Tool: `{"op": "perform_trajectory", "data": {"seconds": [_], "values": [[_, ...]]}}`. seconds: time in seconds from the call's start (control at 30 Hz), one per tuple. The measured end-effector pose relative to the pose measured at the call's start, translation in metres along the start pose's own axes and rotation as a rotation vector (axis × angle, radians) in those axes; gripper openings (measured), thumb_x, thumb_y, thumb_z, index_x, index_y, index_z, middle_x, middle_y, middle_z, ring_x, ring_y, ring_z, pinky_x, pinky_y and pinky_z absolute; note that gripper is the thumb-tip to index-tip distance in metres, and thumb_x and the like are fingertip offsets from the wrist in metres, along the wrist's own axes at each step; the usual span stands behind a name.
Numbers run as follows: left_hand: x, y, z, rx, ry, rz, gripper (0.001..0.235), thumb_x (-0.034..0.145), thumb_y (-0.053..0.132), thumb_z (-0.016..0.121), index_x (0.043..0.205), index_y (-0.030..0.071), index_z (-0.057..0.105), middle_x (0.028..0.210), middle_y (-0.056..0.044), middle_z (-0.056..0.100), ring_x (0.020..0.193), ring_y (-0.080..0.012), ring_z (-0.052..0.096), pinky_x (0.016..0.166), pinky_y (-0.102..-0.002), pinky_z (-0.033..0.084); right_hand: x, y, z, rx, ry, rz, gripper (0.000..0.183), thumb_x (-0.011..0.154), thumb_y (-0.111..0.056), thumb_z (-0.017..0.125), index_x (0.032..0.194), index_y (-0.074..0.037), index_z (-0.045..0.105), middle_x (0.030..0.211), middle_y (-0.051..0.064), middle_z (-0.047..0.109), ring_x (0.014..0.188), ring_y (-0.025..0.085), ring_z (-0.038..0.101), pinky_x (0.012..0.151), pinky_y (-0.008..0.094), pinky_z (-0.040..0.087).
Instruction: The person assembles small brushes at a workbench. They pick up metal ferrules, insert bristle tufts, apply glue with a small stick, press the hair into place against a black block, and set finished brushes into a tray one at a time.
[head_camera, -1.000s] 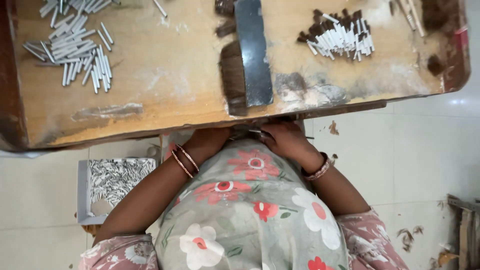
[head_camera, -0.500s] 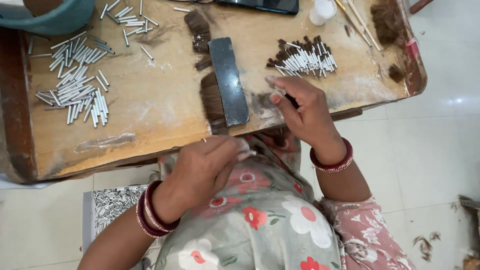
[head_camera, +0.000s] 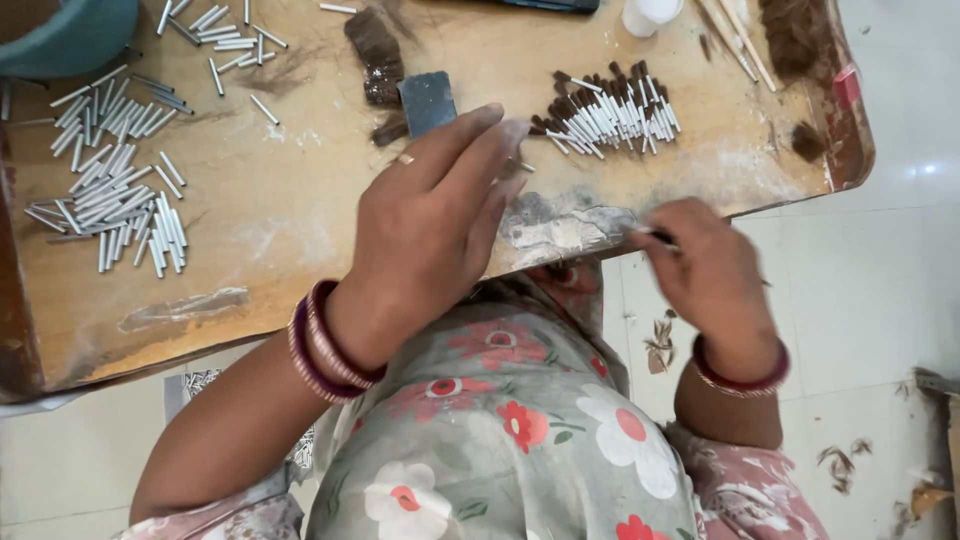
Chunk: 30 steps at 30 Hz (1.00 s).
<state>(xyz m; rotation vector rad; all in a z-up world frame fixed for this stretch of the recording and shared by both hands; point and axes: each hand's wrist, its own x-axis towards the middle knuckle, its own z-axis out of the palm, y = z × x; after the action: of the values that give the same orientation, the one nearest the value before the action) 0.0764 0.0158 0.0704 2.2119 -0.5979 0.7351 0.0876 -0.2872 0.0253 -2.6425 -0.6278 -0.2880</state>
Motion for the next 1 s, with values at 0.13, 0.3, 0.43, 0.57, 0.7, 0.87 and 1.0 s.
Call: {"op": "perform_trajectory", "data": {"seconds": [0.13, 0.3, 0.43, 0.57, 0.7, 0.87, 1.0], "values": [[-0.061, 0.015, -0.025, -0.101, 0.112, 0.019, 0.029, 0.093, -0.003, 0.075, 0.119, -0.001, 0.064, 0.117, -0.017, 0.069, 0.102, -0.0331, 0.073, 0.085, -0.036, 0.061, -0.036, -0.006, -0.017, -0.196, 0.116, 0.236, 0.016, 0.104, -0.016, 0.081, 0.109, -0.006, 0.069, 0.101, 0.013, 0.070, 0.083, 0.029, 0.070, 0.076, 0.039, 0.055], [-0.160, 0.004, -0.011, -0.139, -0.201, -0.058, 0.016, 0.092, 0.010, 0.076, 0.105, 0.004, 0.071, 0.100, -0.012, 0.076, 0.081, -0.0280, 0.075, 0.066, -0.036, 0.056, -0.059, -0.030, 0.034, 0.393, -0.343, -0.069, 0.027, 0.087, -0.010, 0.075, 0.114, -0.008, 0.072, 0.095, 0.014, 0.072, 0.075, 0.030, 0.069, 0.069, 0.036, 0.055], [-0.209, -0.020, 0.007, -0.197, -0.434, -0.273, 0.022, 0.093, 0.018, 0.072, 0.109, 0.003, 0.071, 0.109, -0.015, 0.075, 0.094, -0.0344, 0.072, 0.076, -0.040, 0.058, -0.048, -0.019, 0.151, 0.330, -0.618, -0.195, 0.028, 0.090, -0.017, 0.070, 0.117, -0.011, 0.070, 0.106, 0.014, 0.074, 0.096, 0.038, 0.070, 0.081, 0.047, 0.055], [-0.235, -0.045, 0.024, -0.212, -0.508, -0.400, 0.029, 0.093, 0.020, 0.069, 0.115, 0.002, 0.069, 0.118, -0.019, 0.071, 0.105, -0.0387, 0.067, 0.086, -0.044, 0.055, -0.031, -0.014, 0.226, 0.142, -0.522, -0.299, 0.029, 0.087, -0.026, 0.072, 0.110, -0.009, 0.073, 0.108, 0.019, 0.072, 0.101, 0.040, 0.067, 0.088, 0.051, 0.051], [-0.224, -0.049, 0.011, -0.241, -0.440, -0.389, 0.030, 0.093, 0.021, 0.069, 0.118, 0.005, 0.069, 0.117, -0.019, 0.071, 0.107, -0.0386, 0.068, 0.089, -0.043, 0.055, -0.039, -0.009, 0.208, 0.190, -0.394, -0.263, 0.026, 0.087, -0.026, 0.073, 0.106, -0.008, 0.074, 0.101, 0.018, 0.071, 0.095, 0.040, 0.066, 0.083, 0.050, 0.050], [-0.171, -0.032, -0.039, -0.614, -0.432, -0.364, 0.029, 0.091, 0.018, 0.074, 0.114, 0.002, 0.070, 0.109, -0.015, 0.076, 0.100, -0.0312, 0.076, 0.085, -0.037, 0.058, -0.021, -0.031, 0.052, 0.399, -0.569, -0.166, 0.020, 0.084, -0.021, 0.080, 0.091, -0.004, 0.071, 0.089, 0.013, 0.071, 0.085, 0.031, 0.070, 0.073, 0.041, 0.054], [-0.142, -0.013, -0.059, -0.689, -0.213, -0.273, 0.024, 0.091, 0.009, 0.075, 0.112, -0.001, 0.071, 0.114, -0.017, 0.077, 0.109, -0.0293, 0.078, 0.093, -0.035, 0.060, 0.004, -0.051, 0.002, 0.380, -0.066, -0.029, 0.014, 0.088, -0.001, 0.074, 0.102, -0.002, 0.073, 0.096, 0.010, 0.072, 0.080, 0.022, 0.073, 0.069, 0.030, 0.056]]}}
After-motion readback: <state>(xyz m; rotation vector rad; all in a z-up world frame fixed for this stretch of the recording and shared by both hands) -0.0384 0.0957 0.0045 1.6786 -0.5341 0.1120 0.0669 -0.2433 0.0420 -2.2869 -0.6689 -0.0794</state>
